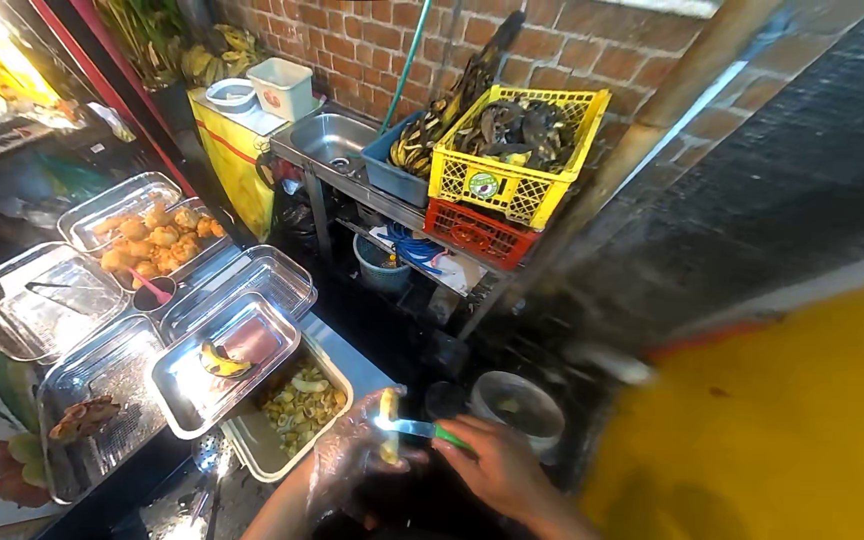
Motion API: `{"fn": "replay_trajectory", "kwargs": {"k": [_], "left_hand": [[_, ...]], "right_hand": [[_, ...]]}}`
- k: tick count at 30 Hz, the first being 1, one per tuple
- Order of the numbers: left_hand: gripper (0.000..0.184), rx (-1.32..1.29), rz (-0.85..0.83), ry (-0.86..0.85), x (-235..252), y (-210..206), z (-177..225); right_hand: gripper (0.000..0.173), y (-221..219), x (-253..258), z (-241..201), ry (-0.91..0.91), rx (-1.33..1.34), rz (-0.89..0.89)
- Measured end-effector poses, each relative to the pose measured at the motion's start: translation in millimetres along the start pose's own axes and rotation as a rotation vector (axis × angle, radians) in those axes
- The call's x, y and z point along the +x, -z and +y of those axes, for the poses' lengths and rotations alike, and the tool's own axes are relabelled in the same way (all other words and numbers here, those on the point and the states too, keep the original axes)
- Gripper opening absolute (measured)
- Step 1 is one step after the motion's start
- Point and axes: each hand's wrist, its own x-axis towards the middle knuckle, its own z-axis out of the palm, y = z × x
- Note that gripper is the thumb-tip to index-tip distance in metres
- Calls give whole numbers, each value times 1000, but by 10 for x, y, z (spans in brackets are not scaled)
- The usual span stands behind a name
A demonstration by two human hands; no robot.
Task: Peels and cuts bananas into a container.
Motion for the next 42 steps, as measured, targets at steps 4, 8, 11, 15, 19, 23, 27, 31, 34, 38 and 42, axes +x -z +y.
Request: {"fn": "replay_trajectory", "kwargs": {"k": [4, 8, 11, 15, 19, 23, 27, 31, 34, 38, 42], "left_hand": [[55, 58, 13, 24, 120, -100, 63], [47, 171, 126, 33, 263, -270, 104], [45, 179, 197, 59, 397, -389, 123], [48, 135, 243, 103, 601, -482, 130], [42, 64, 301, 66, 768, -554, 120], [41, -57, 341, 3, 958, -655, 75], [45, -2, 267, -35, 1094, -671, 20], [46, -60, 221, -64, 1189, -700, 11], [47, -141, 198, -65, 1265, -718, 17], [54, -141, 136, -74, 1355, -748, 53], [54, -114, 122, -90, 1458, -761, 56]], "right_hand": [[40, 78, 67, 123, 23, -28, 29], [39, 161, 120, 267, 52, -34, 17], [40, 222, 156, 361, 69, -48, 29], [39, 350, 205, 476, 60, -95, 70], [40, 468, 221, 606, 9, -139, 117], [40, 552, 218, 717, -29, -87, 102], [42, 580, 237, 803, -93, -11, 41], [43, 597, 279, 873, -128, -2, 36], [43, 601, 303, 929, -141, 33, 40], [43, 607, 341, 981, -167, 181, 9], [44, 591, 392, 1034, -185, 146, 62]]}}
